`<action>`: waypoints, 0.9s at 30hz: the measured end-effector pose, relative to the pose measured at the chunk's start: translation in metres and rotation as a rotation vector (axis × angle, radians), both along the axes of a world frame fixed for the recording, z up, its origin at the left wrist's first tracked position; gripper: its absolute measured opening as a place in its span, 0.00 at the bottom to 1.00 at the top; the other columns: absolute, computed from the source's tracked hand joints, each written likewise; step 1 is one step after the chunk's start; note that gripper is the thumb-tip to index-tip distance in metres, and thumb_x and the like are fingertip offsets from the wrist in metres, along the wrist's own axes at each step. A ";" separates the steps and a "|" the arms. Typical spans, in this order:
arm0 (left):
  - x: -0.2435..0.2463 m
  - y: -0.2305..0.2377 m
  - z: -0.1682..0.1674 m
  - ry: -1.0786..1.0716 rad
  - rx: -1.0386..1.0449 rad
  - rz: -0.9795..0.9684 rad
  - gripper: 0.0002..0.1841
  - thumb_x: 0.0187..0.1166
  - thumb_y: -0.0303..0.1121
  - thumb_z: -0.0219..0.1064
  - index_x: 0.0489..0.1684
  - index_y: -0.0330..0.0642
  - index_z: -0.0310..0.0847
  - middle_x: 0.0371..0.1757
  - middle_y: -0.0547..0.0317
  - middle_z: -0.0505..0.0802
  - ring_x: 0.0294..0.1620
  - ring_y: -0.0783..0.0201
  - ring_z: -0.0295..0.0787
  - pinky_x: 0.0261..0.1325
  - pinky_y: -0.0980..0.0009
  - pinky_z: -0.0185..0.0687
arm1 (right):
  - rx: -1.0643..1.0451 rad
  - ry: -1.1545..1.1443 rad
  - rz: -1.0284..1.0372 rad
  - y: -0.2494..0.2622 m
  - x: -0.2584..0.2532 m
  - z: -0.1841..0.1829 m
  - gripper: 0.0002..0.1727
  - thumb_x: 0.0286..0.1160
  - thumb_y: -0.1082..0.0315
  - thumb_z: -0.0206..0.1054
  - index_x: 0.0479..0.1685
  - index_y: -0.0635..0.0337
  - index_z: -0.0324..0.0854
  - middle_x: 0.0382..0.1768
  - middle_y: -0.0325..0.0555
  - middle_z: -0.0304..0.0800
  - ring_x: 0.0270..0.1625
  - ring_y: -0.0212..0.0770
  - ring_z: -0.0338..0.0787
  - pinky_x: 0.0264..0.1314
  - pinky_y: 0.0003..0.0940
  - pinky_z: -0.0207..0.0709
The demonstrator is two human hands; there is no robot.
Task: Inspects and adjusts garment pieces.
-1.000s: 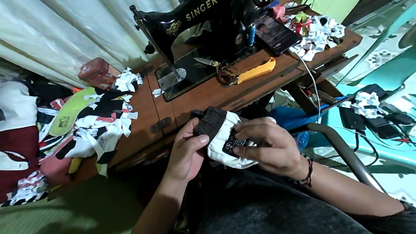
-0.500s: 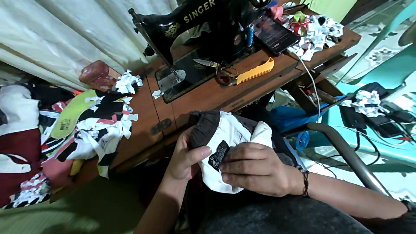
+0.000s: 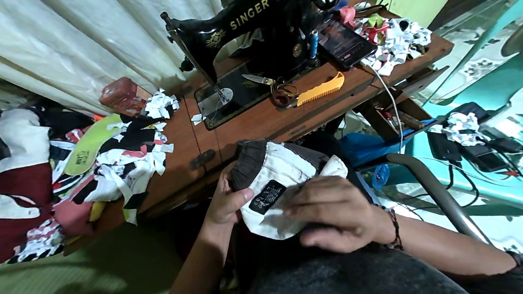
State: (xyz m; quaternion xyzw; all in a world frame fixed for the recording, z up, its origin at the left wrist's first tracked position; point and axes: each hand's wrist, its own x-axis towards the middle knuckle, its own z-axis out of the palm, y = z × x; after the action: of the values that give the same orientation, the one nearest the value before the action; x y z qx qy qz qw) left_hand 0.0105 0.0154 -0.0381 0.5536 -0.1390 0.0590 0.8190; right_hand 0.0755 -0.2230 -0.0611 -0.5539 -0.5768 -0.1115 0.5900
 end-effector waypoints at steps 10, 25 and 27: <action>-0.005 -0.008 0.001 0.042 0.081 0.051 0.29 0.66 0.32 0.77 0.72 0.52 0.81 0.62 0.70 0.94 0.63 0.75 0.90 0.69 0.72 0.85 | -0.331 0.622 -0.153 -0.002 0.039 0.013 0.22 0.83 0.52 0.65 0.71 0.51 0.81 0.59 0.35 0.87 0.57 0.29 0.88 0.58 0.29 0.87; -0.009 0.007 -0.017 0.080 -0.134 -0.263 0.22 0.76 0.29 0.68 0.70 0.52 0.84 0.63 0.69 0.94 0.64 0.76 0.88 0.70 0.74 0.83 | -0.140 1.084 0.333 0.004 0.047 0.000 0.05 0.70 0.68 0.77 0.41 0.56 0.92 0.37 0.38 0.91 0.31 0.25 0.84 0.30 0.18 0.78; -0.014 -0.004 -0.010 0.093 -0.120 -0.165 0.19 0.77 0.32 0.67 0.66 0.53 0.88 0.59 0.71 0.95 0.62 0.79 0.90 0.68 0.78 0.83 | -0.132 0.987 0.283 0.005 0.046 0.003 0.06 0.72 0.69 0.75 0.44 0.58 0.93 0.45 0.39 0.90 0.37 0.27 0.85 0.34 0.19 0.82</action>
State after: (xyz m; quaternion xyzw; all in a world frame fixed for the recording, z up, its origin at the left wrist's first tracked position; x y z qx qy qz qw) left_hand -0.0035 0.0119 -0.0482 0.4924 -0.1421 -0.0258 0.8583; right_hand 0.1210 -0.2178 -0.0585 -0.4931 -0.3051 0.2805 0.7649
